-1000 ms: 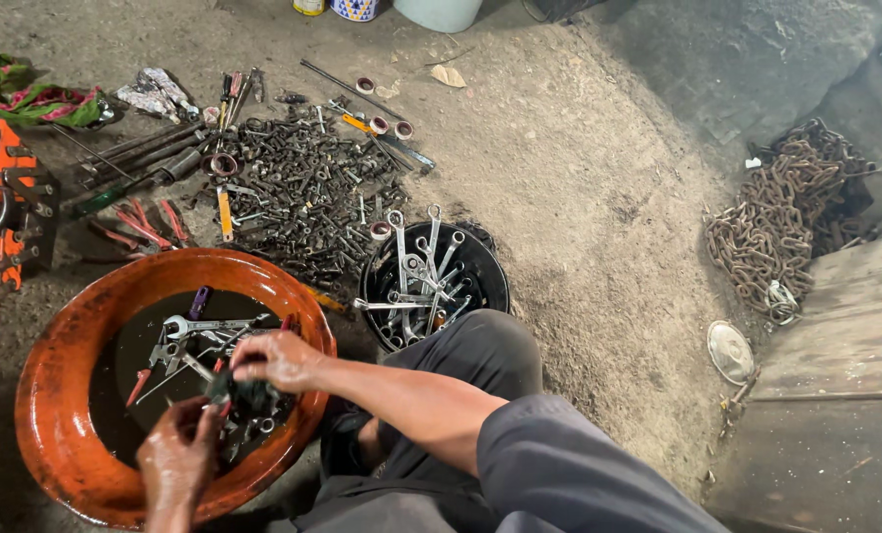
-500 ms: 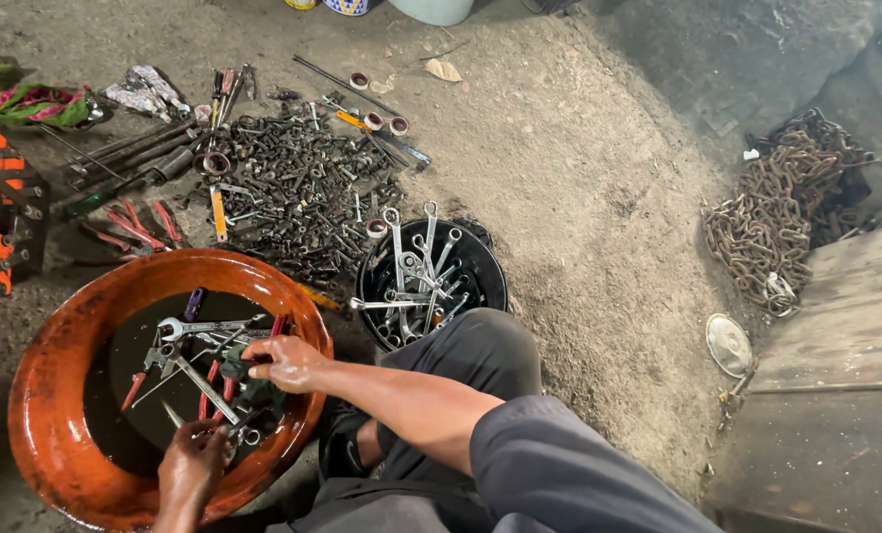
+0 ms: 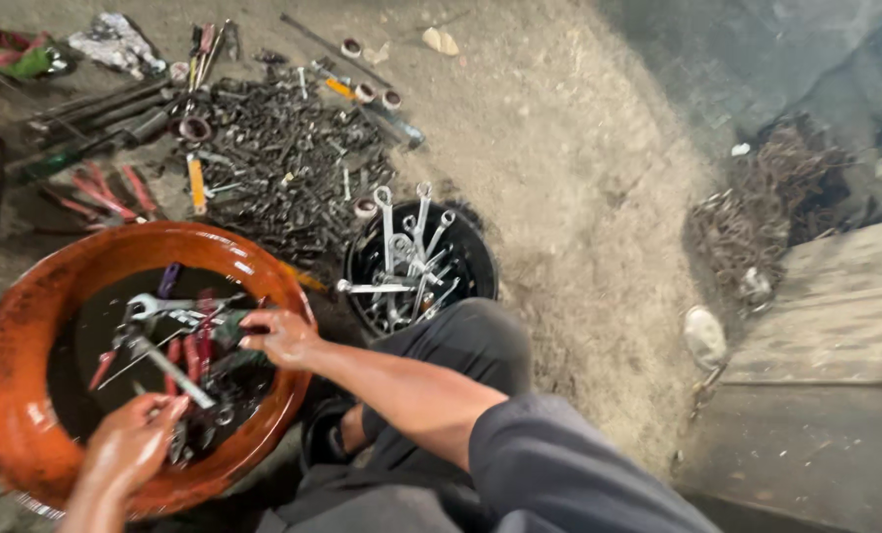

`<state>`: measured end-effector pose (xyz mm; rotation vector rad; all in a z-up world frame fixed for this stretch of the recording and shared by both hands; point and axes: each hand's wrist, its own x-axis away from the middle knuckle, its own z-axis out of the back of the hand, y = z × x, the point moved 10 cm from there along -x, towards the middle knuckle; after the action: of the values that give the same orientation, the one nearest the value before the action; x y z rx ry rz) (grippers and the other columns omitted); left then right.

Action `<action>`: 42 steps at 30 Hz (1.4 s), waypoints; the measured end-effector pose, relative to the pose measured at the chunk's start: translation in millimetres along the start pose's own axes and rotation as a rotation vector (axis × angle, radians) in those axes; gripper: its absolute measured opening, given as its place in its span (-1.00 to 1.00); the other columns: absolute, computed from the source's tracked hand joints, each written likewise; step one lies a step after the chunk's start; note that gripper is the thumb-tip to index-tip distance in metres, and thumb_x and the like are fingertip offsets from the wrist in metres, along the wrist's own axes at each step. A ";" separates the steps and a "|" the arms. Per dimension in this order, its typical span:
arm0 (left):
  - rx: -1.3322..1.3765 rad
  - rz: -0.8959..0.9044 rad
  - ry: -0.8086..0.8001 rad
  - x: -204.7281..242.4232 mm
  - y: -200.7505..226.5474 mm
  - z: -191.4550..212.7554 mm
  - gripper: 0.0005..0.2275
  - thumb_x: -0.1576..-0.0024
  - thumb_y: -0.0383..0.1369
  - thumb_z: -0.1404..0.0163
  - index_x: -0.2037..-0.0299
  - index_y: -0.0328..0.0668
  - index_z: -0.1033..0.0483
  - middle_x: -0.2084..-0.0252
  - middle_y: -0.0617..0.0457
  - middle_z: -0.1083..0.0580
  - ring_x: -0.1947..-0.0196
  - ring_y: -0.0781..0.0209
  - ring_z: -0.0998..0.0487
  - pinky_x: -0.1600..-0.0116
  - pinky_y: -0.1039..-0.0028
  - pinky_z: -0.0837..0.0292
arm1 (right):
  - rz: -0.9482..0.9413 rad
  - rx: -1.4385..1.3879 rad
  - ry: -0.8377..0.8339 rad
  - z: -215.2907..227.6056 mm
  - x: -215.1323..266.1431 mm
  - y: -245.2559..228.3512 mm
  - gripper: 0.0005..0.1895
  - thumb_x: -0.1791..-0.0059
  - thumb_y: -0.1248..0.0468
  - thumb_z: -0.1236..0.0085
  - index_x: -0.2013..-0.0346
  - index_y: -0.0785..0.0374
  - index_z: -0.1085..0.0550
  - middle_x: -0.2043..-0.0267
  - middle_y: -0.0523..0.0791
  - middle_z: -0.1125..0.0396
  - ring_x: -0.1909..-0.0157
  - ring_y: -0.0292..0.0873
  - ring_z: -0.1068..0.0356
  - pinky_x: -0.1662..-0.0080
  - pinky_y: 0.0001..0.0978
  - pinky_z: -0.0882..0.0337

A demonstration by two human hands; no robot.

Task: The person sits on the floor and scrubs various metal tools, including wrenches and pliers, using a dark cloth and a liquid in a large orange basin. They repeatedly dip the tools into the liquid, scrub them, and place them into a black bucket nearby.

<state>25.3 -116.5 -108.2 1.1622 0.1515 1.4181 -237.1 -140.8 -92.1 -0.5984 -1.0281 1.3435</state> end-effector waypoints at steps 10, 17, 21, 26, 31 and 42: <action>0.713 0.186 -0.194 -40.0 -59.0 11.2 -0.75 -0.19 -0.30 -0.06 0.04 -0.33 -0.46 0.54 0.08 -0.27 0.64 0.32 -0.19 0.61 0.45 -0.03 | -0.059 -0.002 0.000 9.0 -12.1 2.8 -0.59 0.00 0.15 -0.22 -0.08 0.27 -0.51 -0.06 0.01 -0.47 -0.07 -0.03 -0.46 -0.12 -0.25 -0.39; 0.700 0.122 -0.111 -8.6 -34.9 55.0 -0.74 -0.23 -0.35 0.01 -0.06 -0.32 -0.48 0.57 -0.05 -0.22 0.74 0.20 -0.13 0.69 0.32 -0.02 | -0.124 0.009 -0.019 8.7 -8.7 -9.6 -0.61 0.00 0.15 -0.21 -0.06 0.27 -0.52 -0.06 0.01 -0.47 -0.05 -0.01 -0.46 -0.11 -0.22 -0.39; 0.653 0.139 -0.046 7.8 -6.5 65.0 -0.71 -0.26 -0.31 0.02 -0.06 -0.41 -0.48 0.53 -0.04 -0.23 0.68 0.22 -0.20 0.66 0.33 -0.07 | -0.247 -0.134 0.010 13.0 -9.0 0.4 -0.55 0.01 0.17 -0.21 -0.14 0.28 -0.50 -0.07 0.06 -0.48 -0.08 0.01 -0.46 -0.17 -0.23 -0.35; 0.686 0.129 -0.020 14.3 4.0 71.1 -0.68 -0.27 -0.29 0.00 -0.06 -0.46 -0.46 0.51 -0.01 -0.21 0.64 0.26 -0.17 0.63 0.39 -0.03 | -0.337 -0.151 0.092 29.2 -8.1 12.5 -0.53 0.00 0.20 -0.23 -0.17 0.31 -0.46 -0.22 0.03 -0.36 -0.23 0.01 -0.34 -0.25 -0.24 -0.25; 0.773 0.131 -0.017 9.4 -3.9 72.1 -0.69 -0.25 -0.30 -0.01 -0.08 -0.40 -0.45 0.53 0.03 -0.19 0.67 0.28 -0.14 0.65 0.41 0.02 | -0.376 -0.133 0.092 32.5 -6.0 6.4 -0.55 -0.01 0.21 -0.19 -0.16 0.33 -0.46 -0.21 0.07 -0.39 -0.21 0.02 -0.38 -0.23 -0.23 -0.29; 0.834 0.024 -0.023 23.3 22.7 66.9 -0.77 -0.33 -0.37 0.09 0.00 -0.48 -0.43 0.56 0.07 -0.15 0.67 0.34 -0.09 0.65 0.46 0.05 | -0.468 -0.312 -0.020 16.7 0.0 20.6 -0.39 -0.05 0.26 0.01 -0.43 0.18 -0.22 -0.22 0.01 -0.34 -0.18 -0.03 -0.34 -0.23 -0.11 -0.30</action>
<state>62.0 -138.9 -47.5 1.8505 0.7675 1.3909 -261.8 -140.5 -101.8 -0.5311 -1.3119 0.7867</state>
